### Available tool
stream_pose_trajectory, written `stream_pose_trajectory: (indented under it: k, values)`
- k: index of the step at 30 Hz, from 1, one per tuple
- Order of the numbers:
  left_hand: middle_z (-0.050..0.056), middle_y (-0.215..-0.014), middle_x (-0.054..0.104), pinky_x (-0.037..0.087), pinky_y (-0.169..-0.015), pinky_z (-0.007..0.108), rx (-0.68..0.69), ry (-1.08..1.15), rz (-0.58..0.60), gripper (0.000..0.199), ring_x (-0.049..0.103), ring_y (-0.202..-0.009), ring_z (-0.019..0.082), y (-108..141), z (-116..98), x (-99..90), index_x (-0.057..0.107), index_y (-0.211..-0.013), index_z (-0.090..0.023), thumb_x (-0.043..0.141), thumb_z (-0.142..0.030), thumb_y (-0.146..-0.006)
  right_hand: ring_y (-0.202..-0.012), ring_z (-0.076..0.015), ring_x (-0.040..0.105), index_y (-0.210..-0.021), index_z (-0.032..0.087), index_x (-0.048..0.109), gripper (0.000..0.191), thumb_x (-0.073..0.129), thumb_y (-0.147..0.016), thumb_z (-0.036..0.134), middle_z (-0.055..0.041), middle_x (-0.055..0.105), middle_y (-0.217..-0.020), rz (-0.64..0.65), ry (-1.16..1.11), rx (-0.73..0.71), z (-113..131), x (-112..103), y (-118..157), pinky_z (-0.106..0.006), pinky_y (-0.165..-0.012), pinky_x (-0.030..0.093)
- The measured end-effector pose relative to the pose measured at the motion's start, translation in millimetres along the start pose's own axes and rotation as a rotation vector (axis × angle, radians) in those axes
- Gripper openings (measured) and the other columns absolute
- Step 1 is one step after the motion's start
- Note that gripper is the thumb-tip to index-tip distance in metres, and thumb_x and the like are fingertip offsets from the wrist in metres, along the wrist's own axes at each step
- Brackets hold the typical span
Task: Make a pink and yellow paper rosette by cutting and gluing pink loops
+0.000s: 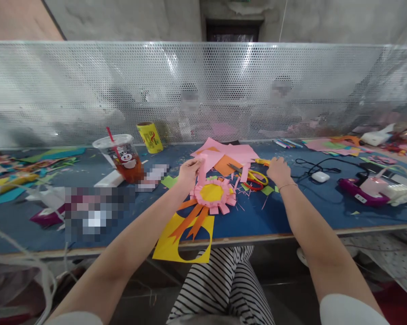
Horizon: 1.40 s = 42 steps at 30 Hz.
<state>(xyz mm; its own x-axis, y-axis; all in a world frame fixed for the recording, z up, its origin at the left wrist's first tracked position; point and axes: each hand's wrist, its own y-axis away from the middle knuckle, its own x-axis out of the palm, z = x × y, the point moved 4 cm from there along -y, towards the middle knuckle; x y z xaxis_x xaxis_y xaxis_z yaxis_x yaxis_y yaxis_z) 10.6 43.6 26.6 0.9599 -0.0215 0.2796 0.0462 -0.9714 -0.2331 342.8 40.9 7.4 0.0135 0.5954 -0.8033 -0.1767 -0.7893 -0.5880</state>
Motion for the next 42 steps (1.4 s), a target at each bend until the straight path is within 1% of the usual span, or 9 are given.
stream_pose_trajectory:
  k: [2, 6, 9, 15, 18, 23, 26, 33, 42]
  values:
    - [-0.004, -0.058, 0.051, 0.030, -0.047, 0.018, 0.020, -0.019, 0.008, 0.025, 0.038, -0.049, 0.003, 0, 0, 0.0, 0.062, -0.066, -0.015, 0.073, -0.035, -0.057, -0.090, -0.0290, 0.050, -0.094, 0.008, 0.056, 0.024, 0.047, -0.078, 0.024, -0.0196, 0.051, -0.096, -0.001, -0.001, -0.098, 25, -12, 2, -0.042, -0.070, 0.042]
    - [-0.005, -0.052, 0.044, 0.029, -0.045, 0.018, 0.000, 0.052, 0.072, 0.025, 0.036, -0.047, 0.003, 4, -1, 6.5, 0.057, -0.058, -0.014, 0.072, -0.033, -0.058, -0.102, -0.0238, 0.047, -0.106, 0.013, 0.053, 0.029, 0.044, -0.083, 0.027, -0.0145, 0.051, -0.105, -0.095, -0.292, -0.599, 98, -44, 22, -0.040, -0.086, 0.041]
    - [-0.004, -0.051, 0.045, 0.032, -0.047, 0.017, -0.080, 0.138, 0.097, 0.024, 0.040, -0.048, 0.003, 7, 2, 11.9, 0.055, -0.055, -0.013, 0.074, -0.028, -0.055, -0.103, -0.0218, 0.049, -0.106, 0.021, 0.056, 0.025, 0.043, -0.085, 0.025, -0.0106, 0.054, -0.107, -0.058, -0.366, -0.868, 141, -53, 49, -0.040, -0.089, 0.041]
    - [-0.001, -0.057, 0.055, 0.042, -0.056, 0.019, -0.177, 0.209, 0.167, 0.020, 0.051, -0.054, 0.005, 12, 7, 20.1, 0.060, -0.061, -0.012, 0.075, -0.021, -0.052, -0.104, -0.0183, 0.051, -0.099, 0.021, 0.060, 0.027, 0.037, -0.086, 0.018, -0.0092, 0.056, -0.110, -0.077, -0.606, -0.951, 163, -57, 70, -0.038, -0.091, 0.042]
    - [0.001, -0.061, 0.059, 0.044, -0.059, 0.021, -0.198, 0.188, 0.188, 0.020, 0.054, -0.057, 0.007, 17, 6, 24.2, 0.061, -0.062, -0.012, 0.075, -0.021, -0.051, -0.098, -0.0178, 0.055, -0.094, 0.021, 0.061, 0.022, 0.041, -0.086, 0.025, -0.0076, 0.061, -0.102, -0.006, -0.777, -0.865, 161, -57, 66, -0.037, -0.088, 0.044]
    - [0.001, -0.064, 0.061, 0.045, -0.059, 0.022, -0.179, 0.155, 0.180, 0.020, 0.056, -0.057, 0.008, 22, 6, 27.3, 0.062, -0.063, -0.013, 0.075, -0.023, -0.051, -0.075, -0.0156, 0.058, -0.088, 0.019, 0.060, 0.021, 0.053, -0.079, 0.036, -0.0030, 0.063, -0.081, 0.085, -0.995, -0.460, 156, -48, 56, -0.031, -0.069, 0.047]
    - [0.000, -0.061, 0.061, 0.044, -0.057, 0.022, -0.122, 0.102, 0.195, 0.019, 0.054, -0.053, 0.007, 20, 9, 27.3, 0.063, -0.064, -0.013, 0.073, -0.024, -0.053, -0.065, -0.0141, 0.056, -0.082, 0.018, 0.058, 0.023, 0.056, -0.075, 0.040, -0.0017, 0.061, -0.073, 0.131, -1.113, -0.303, 155, -43, 54, -0.028, -0.060, 0.045]
    - [0.000, -0.064, 0.062, 0.047, -0.063, 0.025, -0.080, 0.018, 0.203, 0.018, 0.058, -0.059, 0.010, 21, 10, 29.3, 0.065, -0.069, -0.014, 0.070, -0.024, -0.055, -0.053, -0.0130, 0.051, -0.066, 0.020, 0.052, 0.025, 0.057, -0.072, 0.043, 0.0016, 0.054, -0.058, 0.165, -1.220, -0.181, 153, -45, 51, -0.028, -0.052, 0.043]
    - [0.003, -0.066, 0.064, 0.046, -0.059, 0.024, -0.064, -0.099, 0.267, 0.017, 0.056, -0.058, 0.010, 28, 8, 32.8, 0.067, -0.071, -0.013, 0.067, -0.026, -0.060, -0.054, -0.0118, 0.049, -0.067, 0.020, 0.049, 0.022, 0.059, -0.070, 0.039, 0.0021, 0.051, -0.059, 0.151, -1.255, -0.136, 150, -41, 49, -0.026, -0.050, 0.041]
